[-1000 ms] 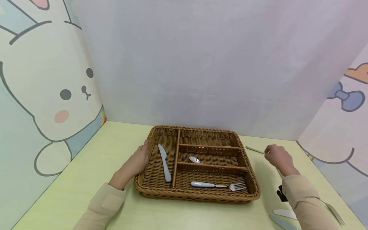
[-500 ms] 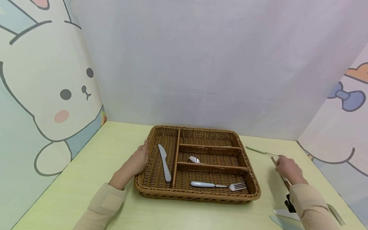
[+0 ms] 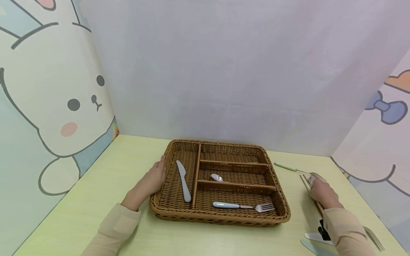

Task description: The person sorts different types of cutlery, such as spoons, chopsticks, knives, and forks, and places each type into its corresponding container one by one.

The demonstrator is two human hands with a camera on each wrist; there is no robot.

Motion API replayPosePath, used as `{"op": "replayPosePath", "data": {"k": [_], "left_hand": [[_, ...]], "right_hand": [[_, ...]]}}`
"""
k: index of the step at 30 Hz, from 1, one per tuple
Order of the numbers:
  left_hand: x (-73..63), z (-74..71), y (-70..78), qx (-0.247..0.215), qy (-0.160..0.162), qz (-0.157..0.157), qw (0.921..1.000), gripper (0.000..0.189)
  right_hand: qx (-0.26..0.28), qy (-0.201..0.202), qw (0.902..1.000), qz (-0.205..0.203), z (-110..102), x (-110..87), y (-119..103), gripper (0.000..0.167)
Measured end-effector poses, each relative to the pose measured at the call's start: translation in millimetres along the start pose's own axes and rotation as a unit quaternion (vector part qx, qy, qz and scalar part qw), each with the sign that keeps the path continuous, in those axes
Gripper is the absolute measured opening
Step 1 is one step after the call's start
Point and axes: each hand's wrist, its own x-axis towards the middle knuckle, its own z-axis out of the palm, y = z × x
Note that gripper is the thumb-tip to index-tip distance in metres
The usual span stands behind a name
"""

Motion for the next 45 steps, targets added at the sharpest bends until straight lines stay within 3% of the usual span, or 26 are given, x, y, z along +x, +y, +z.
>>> {"op": "replayPosePath", "data": {"k": [4, 23, 30, 36, 43, 45], "left_hand": [[0.6, 0.6, -0.3, 0.000, 0.003, 0.005, 1.0000, 0.050], [2.6, 0.1, 0.3, -0.006, 0.004, -0.002, 1.0000, 0.051], [0.8, -1.3, 1.3, -0.010, 0.006, 0.005, 0.9999, 0.050], [0.1, 3.2, -3.6, -0.015, 0.023, 0.024, 0.9993, 0.051], [0.4, -0.1, 0.4, -0.011, 0.005, 0.002, 0.9999, 0.050], [0.7, 0.0, 0.1, -0.003, 0.000, 0.000, 1.0000, 0.050]], "right_hand": [[0.005, -0.001, 0.9999, 0.010, 3.1, 0.2, 0.5, 0.011], [0.017, 0.034, 0.9991, -0.022, 3.0, 0.1, -7.7, 0.009], [0.009, 0.045, 0.9980, -0.043, -1.6, -2.2, -24.5, 0.035], [0.005, 0.064, 0.9964, -0.055, -7.3, -3.9, -38.3, 0.029], [0.006, 0.074, 0.9950, -0.066, -16.7, -4.4, -56.7, 0.004], [0.005, 0.078, 0.9940, -0.076, -19.4, -4.3, -62.3, 0.009]]}}
